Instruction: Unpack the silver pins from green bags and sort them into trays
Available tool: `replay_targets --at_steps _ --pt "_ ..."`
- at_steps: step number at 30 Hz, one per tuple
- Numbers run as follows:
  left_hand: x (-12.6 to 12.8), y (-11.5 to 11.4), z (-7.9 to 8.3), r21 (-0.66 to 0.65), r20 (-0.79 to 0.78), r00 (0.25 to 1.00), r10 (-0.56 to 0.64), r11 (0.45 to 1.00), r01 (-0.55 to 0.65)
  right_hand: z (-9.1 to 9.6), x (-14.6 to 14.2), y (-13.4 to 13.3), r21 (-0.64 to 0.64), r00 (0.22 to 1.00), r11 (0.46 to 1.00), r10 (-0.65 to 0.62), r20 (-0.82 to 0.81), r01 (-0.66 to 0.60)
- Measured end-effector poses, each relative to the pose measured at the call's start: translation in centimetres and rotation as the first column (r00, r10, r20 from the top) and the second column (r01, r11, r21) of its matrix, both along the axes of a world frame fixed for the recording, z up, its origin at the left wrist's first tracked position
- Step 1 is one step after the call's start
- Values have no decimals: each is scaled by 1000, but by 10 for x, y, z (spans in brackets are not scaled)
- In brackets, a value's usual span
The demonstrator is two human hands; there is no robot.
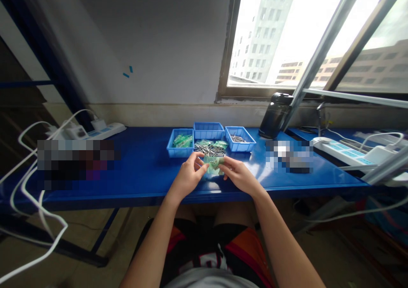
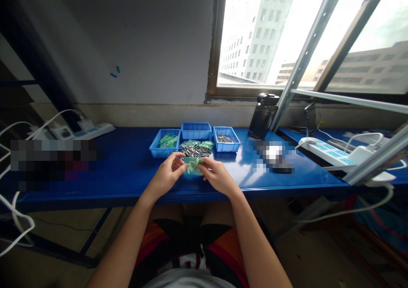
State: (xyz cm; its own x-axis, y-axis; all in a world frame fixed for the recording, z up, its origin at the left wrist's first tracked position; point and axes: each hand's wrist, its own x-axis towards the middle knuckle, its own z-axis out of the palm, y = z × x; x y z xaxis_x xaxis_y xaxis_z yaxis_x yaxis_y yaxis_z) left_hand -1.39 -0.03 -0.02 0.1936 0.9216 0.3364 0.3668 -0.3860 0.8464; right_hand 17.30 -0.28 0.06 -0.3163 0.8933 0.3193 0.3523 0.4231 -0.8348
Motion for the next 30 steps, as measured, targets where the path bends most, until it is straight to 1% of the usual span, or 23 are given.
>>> replay_targets --at_steps 3,7,9,12,14,16,19,22,27,30 --pt "-1 0 0 -6 -29 1000 -11 1000 11 -2 0 1 3 999 1000 -23 -39 23" --pt "-1 -4 3 22 -86 996 -23 999 25 -3 -1 2 -13 996 998 -62 -63 62" --pt "-1 -5 5 29 -89 996 -32 999 34 -2 -1 2 4 995 996 -85 -54 85" --pt "0 -6 7 30 -89 995 -39 999 42 -1 0 1 63 993 991 -118 -29 119" --pt "0 -6 8 37 -83 996 -38 998 41 0 0 1 90 992 988 -126 -9 126" --pt "0 -6 9 51 -82 996 -27 998 31 0 0 1 91 992 988 -125 18 123" --pt "0 -6 8 78 -91 996 13 997 -6 -2 0 1 55 994 993 -108 23 107" --pt "-1 -5 7 80 -96 995 33 996 -25 -4 0 2 1 997 997 -73 -27 73" --pt "-1 -7 8 21 -40 998 -39 999 40 -3 -1 3 -56 992 997 -62 -110 56" --pt "-1 -7 8 4 -3 999 -44 999 44 2 -2 2 -83 985 994 -89 -146 77"
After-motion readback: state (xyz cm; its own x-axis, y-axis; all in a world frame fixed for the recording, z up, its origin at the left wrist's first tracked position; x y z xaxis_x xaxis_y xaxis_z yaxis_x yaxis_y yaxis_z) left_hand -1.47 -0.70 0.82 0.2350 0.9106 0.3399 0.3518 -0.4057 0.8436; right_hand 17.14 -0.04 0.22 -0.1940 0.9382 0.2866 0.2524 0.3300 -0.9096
